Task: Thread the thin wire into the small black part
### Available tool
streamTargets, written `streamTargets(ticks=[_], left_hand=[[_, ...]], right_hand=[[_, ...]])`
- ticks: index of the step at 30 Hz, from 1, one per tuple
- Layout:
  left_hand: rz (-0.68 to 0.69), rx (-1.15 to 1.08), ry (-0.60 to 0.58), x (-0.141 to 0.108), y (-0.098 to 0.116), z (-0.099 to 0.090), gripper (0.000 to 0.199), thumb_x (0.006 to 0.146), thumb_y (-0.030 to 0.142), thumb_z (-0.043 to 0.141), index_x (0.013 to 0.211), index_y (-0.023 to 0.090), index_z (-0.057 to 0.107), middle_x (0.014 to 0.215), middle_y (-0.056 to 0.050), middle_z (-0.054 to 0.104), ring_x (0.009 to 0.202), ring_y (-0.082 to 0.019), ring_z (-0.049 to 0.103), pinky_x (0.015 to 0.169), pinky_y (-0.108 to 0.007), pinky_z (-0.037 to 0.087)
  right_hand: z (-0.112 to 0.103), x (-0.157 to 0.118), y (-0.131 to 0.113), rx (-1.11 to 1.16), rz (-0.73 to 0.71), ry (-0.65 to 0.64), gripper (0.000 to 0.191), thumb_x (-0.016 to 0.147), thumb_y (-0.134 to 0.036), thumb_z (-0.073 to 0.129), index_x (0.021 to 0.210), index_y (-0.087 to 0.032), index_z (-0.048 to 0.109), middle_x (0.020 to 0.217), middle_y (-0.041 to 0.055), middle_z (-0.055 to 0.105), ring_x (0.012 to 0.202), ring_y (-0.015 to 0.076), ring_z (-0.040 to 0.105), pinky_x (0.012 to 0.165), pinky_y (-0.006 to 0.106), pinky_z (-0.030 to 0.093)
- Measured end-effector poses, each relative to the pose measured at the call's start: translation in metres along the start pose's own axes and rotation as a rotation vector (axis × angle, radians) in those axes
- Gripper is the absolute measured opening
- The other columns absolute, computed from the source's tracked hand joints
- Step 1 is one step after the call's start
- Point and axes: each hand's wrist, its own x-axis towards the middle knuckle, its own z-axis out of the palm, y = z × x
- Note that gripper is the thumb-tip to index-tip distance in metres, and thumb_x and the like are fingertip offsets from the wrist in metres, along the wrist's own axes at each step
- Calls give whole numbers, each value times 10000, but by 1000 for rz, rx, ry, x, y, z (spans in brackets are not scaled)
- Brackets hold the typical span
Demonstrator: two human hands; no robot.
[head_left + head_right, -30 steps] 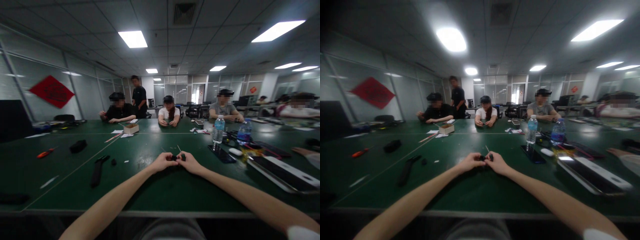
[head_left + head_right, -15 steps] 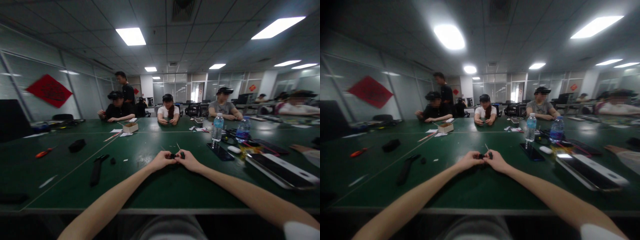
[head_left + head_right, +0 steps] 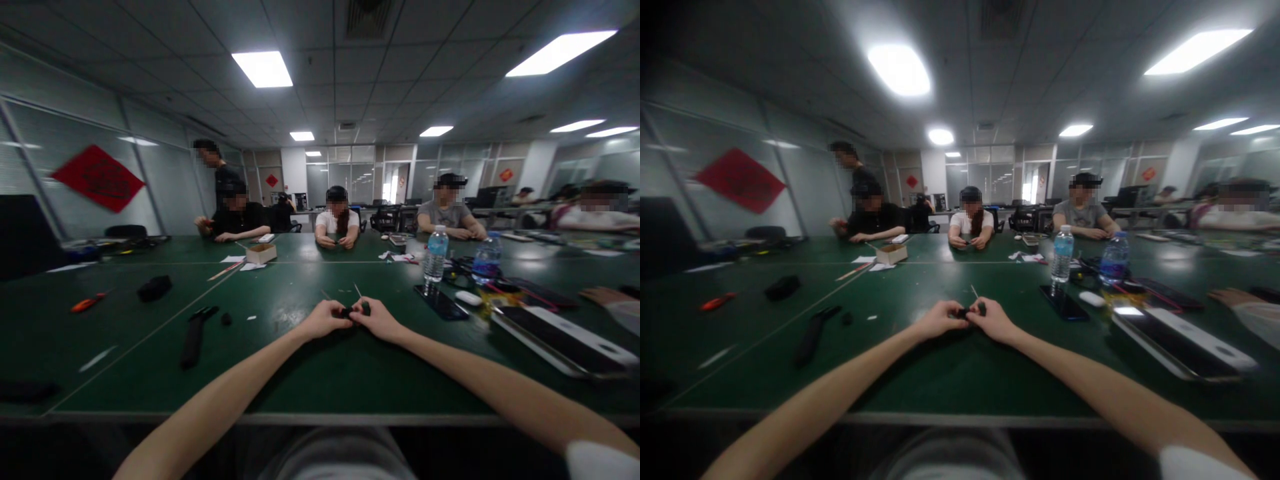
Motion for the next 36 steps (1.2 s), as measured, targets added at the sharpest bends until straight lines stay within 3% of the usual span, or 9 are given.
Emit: streamTargets(ticks=[8,15,24,29,36], left_hand=[[-11,-5,38,0,1,0,324,633,393,673,825,133,652,752,-25,606,731,-167,539,672,-263,390],[-46,-82,102,0,3,3,257,640,289,656,848,149,601,754,-12,583,736,-153,521,674,-263,390],[-62,-180,117,0,-5,6,405,616,253,690,966,161,509,714,20,546,646,-111,511,599,-230,377],[-42,-209,111,4,-17,10,448,625,249,694,1001,177,459,711,42,532,622,-90,506,578,-208,366],[59,-196,125,6,-22,10,382,639,227,697,957,162,497,842,-10,575,751,-122,542,683,-249,412]], right_hand=[[-1,-1,-5,35,-8,-10,195,741,-333,607,809,-156,561,701,-2,576,642,136,524,629,259,417],[0,-2,-6,33,-19,-2,194,745,-346,599,782,-162,549,729,8,575,678,147,527,657,273,424],[-1,-2,-7,17,-13,16,213,742,-366,595,761,-162,535,739,8,583,673,141,531,642,266,416],[0,-1,-5,24,-11,31,198,734,-345,596,733,-166,513,751,10,590,680,143,539,646,268,417],[0,-1,-3,46,-5,34,197,735,-340,593,720,-176,485,749,-2,589,653,132,531,633,260,412]])
